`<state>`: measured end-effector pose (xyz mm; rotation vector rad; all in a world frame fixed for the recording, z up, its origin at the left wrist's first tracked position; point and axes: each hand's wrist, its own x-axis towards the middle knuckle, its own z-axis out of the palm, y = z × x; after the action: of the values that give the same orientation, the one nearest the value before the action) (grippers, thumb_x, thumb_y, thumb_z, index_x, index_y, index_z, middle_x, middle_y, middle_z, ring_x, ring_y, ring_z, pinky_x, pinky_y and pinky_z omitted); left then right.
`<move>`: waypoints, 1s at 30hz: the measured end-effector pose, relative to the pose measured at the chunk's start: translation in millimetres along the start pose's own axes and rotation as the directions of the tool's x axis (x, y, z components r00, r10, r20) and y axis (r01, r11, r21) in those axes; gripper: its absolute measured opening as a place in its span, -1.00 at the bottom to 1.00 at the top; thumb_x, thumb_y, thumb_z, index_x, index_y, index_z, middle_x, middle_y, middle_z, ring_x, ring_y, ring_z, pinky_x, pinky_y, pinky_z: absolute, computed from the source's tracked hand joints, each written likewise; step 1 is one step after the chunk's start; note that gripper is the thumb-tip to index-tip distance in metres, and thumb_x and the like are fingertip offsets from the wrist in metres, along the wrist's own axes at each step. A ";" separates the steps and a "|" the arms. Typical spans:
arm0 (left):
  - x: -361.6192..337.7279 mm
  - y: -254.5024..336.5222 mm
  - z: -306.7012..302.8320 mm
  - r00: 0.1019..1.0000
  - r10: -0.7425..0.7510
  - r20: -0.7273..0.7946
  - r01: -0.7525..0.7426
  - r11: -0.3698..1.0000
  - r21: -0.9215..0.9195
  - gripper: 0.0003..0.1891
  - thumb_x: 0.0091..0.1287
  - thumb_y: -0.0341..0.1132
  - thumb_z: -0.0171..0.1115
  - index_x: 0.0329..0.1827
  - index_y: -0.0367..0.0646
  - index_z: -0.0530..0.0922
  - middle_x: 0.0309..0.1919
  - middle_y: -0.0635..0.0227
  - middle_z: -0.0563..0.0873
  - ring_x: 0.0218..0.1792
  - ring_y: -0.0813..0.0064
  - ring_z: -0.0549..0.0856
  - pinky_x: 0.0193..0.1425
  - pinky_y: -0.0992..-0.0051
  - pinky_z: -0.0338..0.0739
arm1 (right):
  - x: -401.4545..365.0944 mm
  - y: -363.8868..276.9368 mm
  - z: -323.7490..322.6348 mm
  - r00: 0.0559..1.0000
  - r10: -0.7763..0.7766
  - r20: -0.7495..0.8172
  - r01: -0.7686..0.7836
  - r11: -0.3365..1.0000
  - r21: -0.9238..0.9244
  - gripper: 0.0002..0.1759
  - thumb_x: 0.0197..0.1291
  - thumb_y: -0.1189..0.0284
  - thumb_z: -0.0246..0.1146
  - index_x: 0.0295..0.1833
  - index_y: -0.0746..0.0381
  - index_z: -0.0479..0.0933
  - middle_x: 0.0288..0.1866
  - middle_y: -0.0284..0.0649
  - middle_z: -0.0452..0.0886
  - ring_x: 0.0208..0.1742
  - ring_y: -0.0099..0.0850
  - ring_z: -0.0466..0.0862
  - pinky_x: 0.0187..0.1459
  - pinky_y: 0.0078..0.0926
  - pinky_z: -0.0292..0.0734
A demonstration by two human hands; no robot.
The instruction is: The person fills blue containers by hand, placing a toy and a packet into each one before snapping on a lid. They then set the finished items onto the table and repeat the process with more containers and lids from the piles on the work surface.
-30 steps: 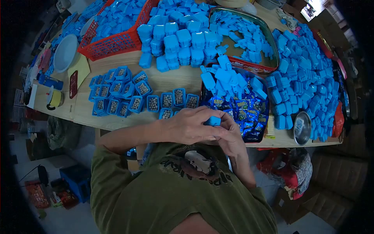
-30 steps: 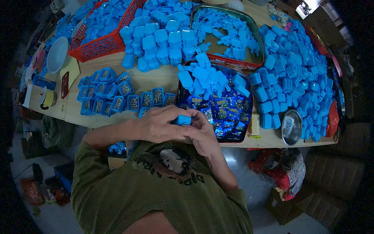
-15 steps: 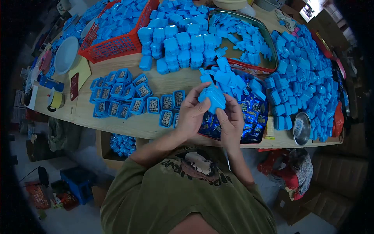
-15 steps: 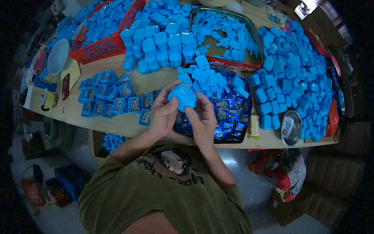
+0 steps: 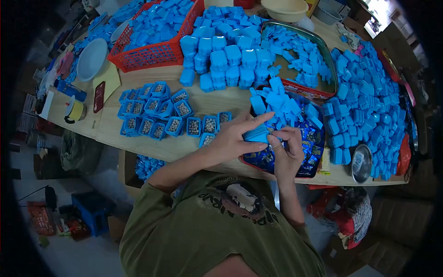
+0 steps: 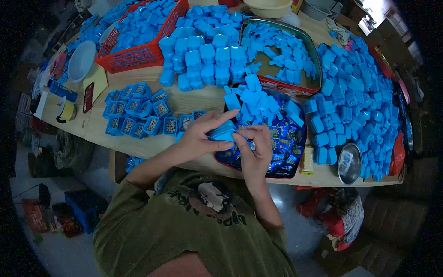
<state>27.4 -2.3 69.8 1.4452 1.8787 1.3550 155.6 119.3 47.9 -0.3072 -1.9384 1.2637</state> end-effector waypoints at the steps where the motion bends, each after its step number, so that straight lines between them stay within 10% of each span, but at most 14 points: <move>1: -1.8 -0.1 5.6 0.999 0.011 -0.052 -0.014 0.998 -0.055 -0.26 0.07 -0.33 0.45 0.37 -0.05 0.36 -0.30 0.37 0.49 -0.21 0.49 0.47 -0.12 0.51 0.36 | 0.3 -3.6 0.1 1.000 -0.005 0.003 0.005 1.000 0.002 -0.77 0.10 0.58 0.33 -0.09 0.28 0.59 -0.17 -0.26 0.48 -0.13 -0.51 0.46 -0.14 -0.63 0.35; 6: -1.5 12.1 19.2 0.973 -0.022 -0.232 -0.019 0.985 -0.174 -0.33 0.11 -0.31 0.43 0.34 -0.05 0.41 -0.40 0.38 0.36 -0.31 0.51 0.41 -0.23 0.51 0.32 | 5.1 -16.6 0.2 0.993 -0.027 -0.113 0.009 0.988 -0.155 -0.75 0.09 0.59 0.33 -0.06 0.27 0.61 -0.29 -0.28 0.42 -0.25 -0.46 0.41 -0.24 -0.61 0.31; 11: -2.9 2.4 18.0 0.960 0.198 -0.200 -0.185 0.979 0.083 -0.43 0.13 -0.30 0.39 0.27 0.01 0.49 -0.25 0.25 0.49 -0.23 0.36 0.50 -0.22 0.46 0.39 | 3.8 -2.4 -7.3 0.971 0.231 -0.062 -0.208 0.943 0.258 -0.74 0.07 0.63 0.34 -0.07 0.28 0.60 -0.23 -0.33 0.46 -0.24 -0.53 0.41 -0.24 -0.63 0.32; 13: -1.2 1.2 11.8 0.942 0.300 -0.152 -0.267 0.942 0.204 -0.46 0.13 -0.31 0.38 0.24 0.04 0.52 -0.21 0.22 0.51 -0.20 0.29 0.52 -0.21 0.42 0.41 | 2.1 3.3 -13.5 0.921 0.380 0.086 -0.361 0.747 0.558 -0.78 0.04 0.66 0.34 -0.16 0.25 0.60 -0.15 -0.32 0.49 -0.17 -0.54 0.47 -0.17 -0.64 0.38; 20: -0.1 10.7 -3.8 0.825 0.558 0.089 -0.559 0.783 0.273 -0.58 0.18 -0.25 0.33 0.14 0.12 0.60 -0.11 0.17 0.54 -0.18 0.16 0.55 -0.19 0.30 0.53 | -8.0 -9.0 -19.7 0.785 0.418 0.457 -0.606 0.366 0.707 -0.45 -0.03 0.51 0.44 0.11 0.28 0.41 0.07 -0.19 0.50 0.08 -0.38 0.54 0.07 -0.43 0.50; 22: -0.9 10.8 -1.1 0.813 0.573 0.101 -0.576 0.768 0.279 -0.57 0.17 -0.26 0.30 0.16 0.21 0.57 -0.15 0.19 0.51 -0.23 0.21 0.56 -0.31 0.38 0.55 | -13.1 -18.2 -18.7 0.666 0.450 0.595 -0.693 0.076 0.717 -0.33 0.03 0.50 0.41 0.26 0.31 0.29 0.06 -0.16 0.52 0.05 -0.34 0.59 0.01 -0.36 0.55; 30: 2.5 25.3 -9.4 0.712 0.683 0.164 -0.688 0.632 0.356 -0.58 0.18 -0.27 0.22 0.14 0.35 0.57 -0.21 0.20 0.50 -0.31 0.30 0.61 -0.58 0.52 0.55 | -23.3 -15.2 -19.2 0.669 0.510 0.541 -0.702 0.194 0.686 -0.21 -0.09 0.56 0.40 0.29 0.37 0.20 0.03 -0.13 0.53 0.01 -0.32 0.63 -0.01 -0.39 0.60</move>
<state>31.8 -4.5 96.5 2.5766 1.7029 1.2703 188.0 111.5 53.5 -0.4492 -0.9748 2.7585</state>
